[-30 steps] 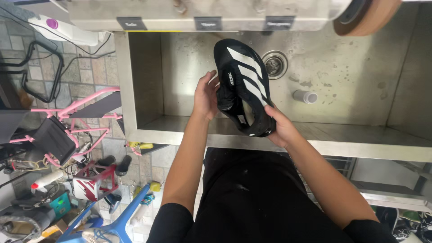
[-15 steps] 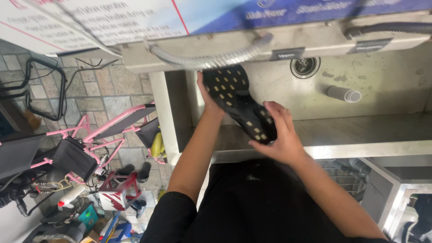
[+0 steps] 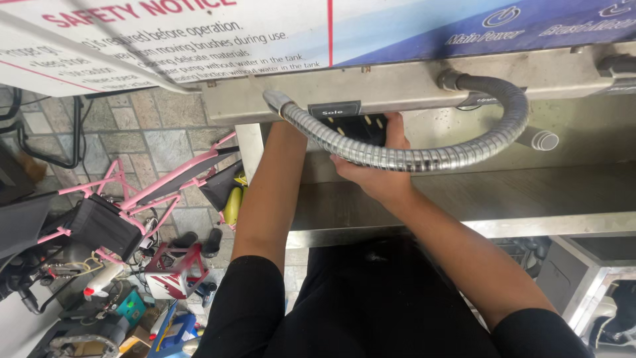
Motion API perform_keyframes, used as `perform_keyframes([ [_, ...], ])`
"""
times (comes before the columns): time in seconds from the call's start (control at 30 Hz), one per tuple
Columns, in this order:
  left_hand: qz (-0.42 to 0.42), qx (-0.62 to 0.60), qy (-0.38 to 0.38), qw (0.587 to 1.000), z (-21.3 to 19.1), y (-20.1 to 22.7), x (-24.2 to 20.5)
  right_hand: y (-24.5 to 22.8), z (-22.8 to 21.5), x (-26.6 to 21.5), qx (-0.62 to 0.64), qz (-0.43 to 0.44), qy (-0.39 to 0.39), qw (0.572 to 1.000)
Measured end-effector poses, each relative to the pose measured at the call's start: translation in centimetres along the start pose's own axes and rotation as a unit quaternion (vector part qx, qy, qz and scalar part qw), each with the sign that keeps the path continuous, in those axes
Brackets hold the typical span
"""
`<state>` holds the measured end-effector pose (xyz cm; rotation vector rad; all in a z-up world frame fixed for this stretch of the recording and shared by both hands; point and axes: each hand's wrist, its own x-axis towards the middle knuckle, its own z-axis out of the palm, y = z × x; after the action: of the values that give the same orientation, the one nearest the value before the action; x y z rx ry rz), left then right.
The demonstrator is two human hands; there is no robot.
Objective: The person cleans various shoes by scrubbing them with a brush at a specialized machine, rinsing them under a faucet in a sink, and placing them into a container of water.
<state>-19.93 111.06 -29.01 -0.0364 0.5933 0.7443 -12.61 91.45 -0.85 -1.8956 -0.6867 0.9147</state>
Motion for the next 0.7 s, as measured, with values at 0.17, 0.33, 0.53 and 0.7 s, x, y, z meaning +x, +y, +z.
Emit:
perform_keyframes([
  [0.17,-0.004,-0.004,0.016,1.0,-0.6,-0.2,-0.8,2.2,-0.6,-0.6,-0.033,-0.157,-0.034,0.987],
  [0.33,-0.031,-0.006,0.076,0.997,-1.4,-1.6,-6.7,5.3,-1.5,-2.7,0.004,-0.245,-0.118,0.962],
  [0.53,0.012,0.01,0.12,0.993,-3.0,0.1,-5.3,4.1,0.9,-3.0,0.016,-0.132,-0.071,0.989],
  [0.7,0.06,0.017,0.131,0.989,-3.5,0.5,-1.2,3.0,4.2,1.0,0.102,-0.008,-0.034,0.994],
])
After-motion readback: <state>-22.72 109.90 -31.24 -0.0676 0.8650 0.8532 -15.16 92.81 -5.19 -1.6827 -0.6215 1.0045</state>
